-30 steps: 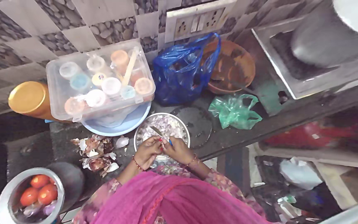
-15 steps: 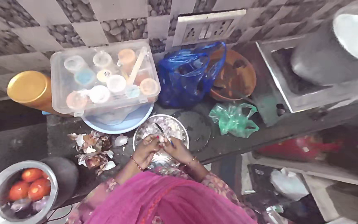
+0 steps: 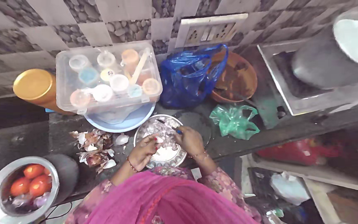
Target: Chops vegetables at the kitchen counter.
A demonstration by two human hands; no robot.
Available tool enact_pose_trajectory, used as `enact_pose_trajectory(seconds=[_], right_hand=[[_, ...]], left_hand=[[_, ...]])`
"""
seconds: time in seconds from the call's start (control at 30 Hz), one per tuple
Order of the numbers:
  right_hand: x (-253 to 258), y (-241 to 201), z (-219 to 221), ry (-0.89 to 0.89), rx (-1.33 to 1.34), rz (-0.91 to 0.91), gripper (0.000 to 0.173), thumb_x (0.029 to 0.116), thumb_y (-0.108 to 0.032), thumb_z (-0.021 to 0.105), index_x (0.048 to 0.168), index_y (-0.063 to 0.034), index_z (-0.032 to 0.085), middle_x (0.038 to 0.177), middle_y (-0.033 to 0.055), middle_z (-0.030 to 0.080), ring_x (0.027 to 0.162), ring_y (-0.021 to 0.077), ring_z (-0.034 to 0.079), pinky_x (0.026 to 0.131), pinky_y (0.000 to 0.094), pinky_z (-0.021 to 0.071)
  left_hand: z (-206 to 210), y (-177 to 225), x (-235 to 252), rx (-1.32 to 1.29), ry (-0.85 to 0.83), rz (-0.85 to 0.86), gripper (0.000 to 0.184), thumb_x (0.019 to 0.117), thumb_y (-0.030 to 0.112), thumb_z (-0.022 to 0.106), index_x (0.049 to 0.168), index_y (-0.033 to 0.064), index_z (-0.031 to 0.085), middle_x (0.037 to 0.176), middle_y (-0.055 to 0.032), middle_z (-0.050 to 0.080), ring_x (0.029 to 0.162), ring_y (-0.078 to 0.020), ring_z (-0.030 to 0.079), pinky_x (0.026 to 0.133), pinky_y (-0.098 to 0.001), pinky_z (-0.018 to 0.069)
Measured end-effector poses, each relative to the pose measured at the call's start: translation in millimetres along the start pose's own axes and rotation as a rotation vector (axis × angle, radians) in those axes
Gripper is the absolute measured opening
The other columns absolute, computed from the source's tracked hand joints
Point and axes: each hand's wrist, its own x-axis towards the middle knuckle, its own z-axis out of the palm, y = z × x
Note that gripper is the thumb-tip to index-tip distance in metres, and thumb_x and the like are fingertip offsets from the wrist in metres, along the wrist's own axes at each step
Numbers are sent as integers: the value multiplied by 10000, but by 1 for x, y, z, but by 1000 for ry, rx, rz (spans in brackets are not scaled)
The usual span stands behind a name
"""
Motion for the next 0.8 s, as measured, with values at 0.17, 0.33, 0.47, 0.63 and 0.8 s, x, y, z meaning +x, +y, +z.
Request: enact_pose_trajectory(seconds=[0.17, 0.33, 0.47, 0.63, 0.8], right_hand=[[-6, 6, 4, 78, 89, -21, 337, 1065, -239, 502, 1202, -7, 706, 1145, 208, 712, 1039, 391, 699, 883, 582, 536], [-11, 13, 12, 222, 137, -84, 300, 955, -259, 672, 1075, 10, 725, 960, 199, 719, 821, 372, 709, 727, 573, 556], [-20, -2, 0, 32, 455, -72, 316, 974, -270, 597, 1111, 6, 668, 832, 86, 670, 712, 148, 646, 697, 364, 562], [-32, -37, 9, -138, 616, -270, 284, 917, -301, 656, 886, -20, 627, 673, -33, 528, 588, 10, 478, 561, 214, 424], [-32, -62, 17, -150, 442, -408, 436, 947, -429, 638, 920, 7, 640, 677, 33, 562, 599, 115, 524, 570, 315, 464]], left_hand=[[-1, -4, -2, 19, -41, 47, 325, 910, -71, 509, 1222, 7, 559, 1044, -48, 716, 946, -116, 703, 857, -264, 578], [3, -5, -6, -33, -41, 80, 273, 906, -42, 578, 1166, 43, 594, 1061, -69, 724, 932, -150, 721, 841, -284, 602], [-6, -3, -14, -46, -139, 186, 364, 824, -42, 688, 1162, 91, 662, 1086, -48, 737, 940, -135, 717, 837, -281, 592], [-18, -2, -37, 56, -114, 363, 443, 760, -73, 740, 1173, 79, 689, 1095, -2, 741, 960, -101, 708, 881, -289, 591], [-32, -8, -52, 78, -208, 581, 432, 793, 25, 805, 1204, 140, 736, 1125, 28, 749, 977, -73, 709, 890, -274, 590]])
